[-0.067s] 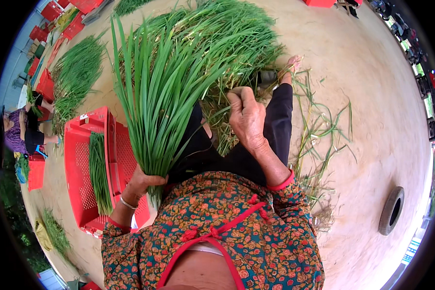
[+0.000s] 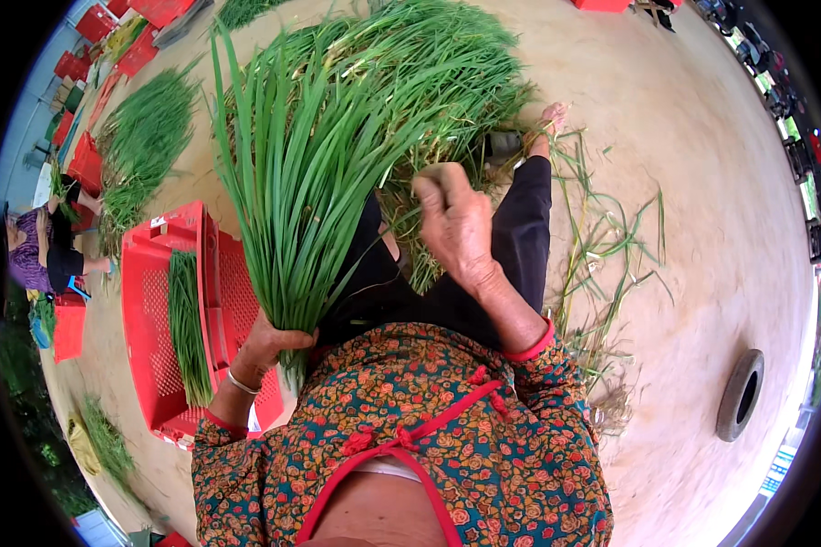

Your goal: The person sorts a bunch of scallions by hand, peeling off the outer skin from the bulbs and removing dry leaves before placing them into a red crate.

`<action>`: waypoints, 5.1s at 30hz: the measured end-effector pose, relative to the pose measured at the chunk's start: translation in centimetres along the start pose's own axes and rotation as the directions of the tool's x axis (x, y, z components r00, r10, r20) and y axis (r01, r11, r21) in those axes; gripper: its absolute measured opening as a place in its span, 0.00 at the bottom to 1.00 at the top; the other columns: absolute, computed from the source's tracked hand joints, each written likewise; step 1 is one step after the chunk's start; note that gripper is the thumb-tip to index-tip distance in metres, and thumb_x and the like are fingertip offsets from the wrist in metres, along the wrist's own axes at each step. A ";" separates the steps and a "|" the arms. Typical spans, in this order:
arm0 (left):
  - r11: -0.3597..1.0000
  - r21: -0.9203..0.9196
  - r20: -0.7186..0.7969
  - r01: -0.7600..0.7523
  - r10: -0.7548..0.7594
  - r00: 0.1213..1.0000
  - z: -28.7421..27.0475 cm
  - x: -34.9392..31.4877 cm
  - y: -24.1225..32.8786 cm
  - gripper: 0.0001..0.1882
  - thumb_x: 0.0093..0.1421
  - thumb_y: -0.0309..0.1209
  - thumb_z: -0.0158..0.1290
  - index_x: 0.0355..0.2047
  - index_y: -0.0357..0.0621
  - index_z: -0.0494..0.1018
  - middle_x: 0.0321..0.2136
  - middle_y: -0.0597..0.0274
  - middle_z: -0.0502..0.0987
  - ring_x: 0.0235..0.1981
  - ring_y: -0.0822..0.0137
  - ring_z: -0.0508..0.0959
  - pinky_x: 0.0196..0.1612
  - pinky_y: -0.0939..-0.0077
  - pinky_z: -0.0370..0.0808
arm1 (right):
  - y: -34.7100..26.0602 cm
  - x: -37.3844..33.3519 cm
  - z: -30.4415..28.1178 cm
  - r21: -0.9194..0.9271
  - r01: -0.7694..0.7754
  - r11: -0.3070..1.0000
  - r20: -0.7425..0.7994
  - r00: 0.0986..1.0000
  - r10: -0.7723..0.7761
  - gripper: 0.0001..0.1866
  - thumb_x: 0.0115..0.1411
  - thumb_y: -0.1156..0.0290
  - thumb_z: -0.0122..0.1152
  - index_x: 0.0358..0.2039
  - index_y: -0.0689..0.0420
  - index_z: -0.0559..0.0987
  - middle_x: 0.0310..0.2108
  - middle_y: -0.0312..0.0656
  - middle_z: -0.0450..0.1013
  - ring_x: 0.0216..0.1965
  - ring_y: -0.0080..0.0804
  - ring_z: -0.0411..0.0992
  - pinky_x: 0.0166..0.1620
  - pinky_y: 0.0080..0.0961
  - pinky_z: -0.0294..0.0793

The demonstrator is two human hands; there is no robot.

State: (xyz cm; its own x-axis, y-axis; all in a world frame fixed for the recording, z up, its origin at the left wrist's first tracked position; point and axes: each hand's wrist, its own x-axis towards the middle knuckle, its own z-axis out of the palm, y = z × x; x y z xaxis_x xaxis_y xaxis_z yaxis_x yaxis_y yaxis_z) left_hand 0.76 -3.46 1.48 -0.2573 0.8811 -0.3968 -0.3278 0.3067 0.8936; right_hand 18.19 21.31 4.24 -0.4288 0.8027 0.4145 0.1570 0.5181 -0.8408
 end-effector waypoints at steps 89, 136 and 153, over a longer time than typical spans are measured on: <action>0.960 0.069 0.171 0.272 -0.280 0.945 -6.4 -4.6 -6.8 0.39 0.31 0.23 0.69 0.49 0.36 0.68 0.44 0.60 0.73 0.46 0.64 0.71 0.53 0.75 0.64 | 2.5 0.6 0.0 0.142 0.124 0.982 0.459 0.871 -0.176 0.11 0.61 0.66 0.55 0.28 0.60 0.74 0.19 0.38 0.69 0.17 0.29 0.67 0.23 0.23 0.67; 0.964 0.121 0.166 0.238 -0.256 0.952 -8.1 -4.2 -9.5 0.41 0.31 0.20 0.69 0.50 0.36 0.67 0.46 0.58 0.73 0.48 0.64 0.71 0.54 0.73 0.64 | 3.3 -0.2 2.0 0.131 0.136 0.982 0.512 0.839 -0.185 0.08 0.54 0.70 0.61 0.32 0.60 0.75 0.24 0.36 0.70 0.28 0.33 0.71 0.31 0.28 0.70; 0.958 0.031 0.137 0.285 -0.287 0.948 -6.0 -4.5 -7.0 0.40 0.33 0.18 0.67 0.51 0.37 0.67 0.46 0.58 0.74 0.48 0.63 0.73 0.54 0.70 0.67 | -1.4 3.0 0.1 -0.222 0.668 0.710 0.368 0.732 -0.574 0.12 0.49 0.68 0.64 0.34 0.56 0.74 0.33 0.41 0.68 0.31 0.37 0.70 0.32 0.29 0.72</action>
State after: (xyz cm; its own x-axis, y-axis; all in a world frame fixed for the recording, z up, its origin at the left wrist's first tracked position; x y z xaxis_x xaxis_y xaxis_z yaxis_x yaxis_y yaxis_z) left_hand -1.25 -11.76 -4.22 -0.0256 0.7968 -0.6036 -0.3588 0.5563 0.7495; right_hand 16.60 22.97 6.60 -0.7313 0.1815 0.6575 0.0225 0.9698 -0.2427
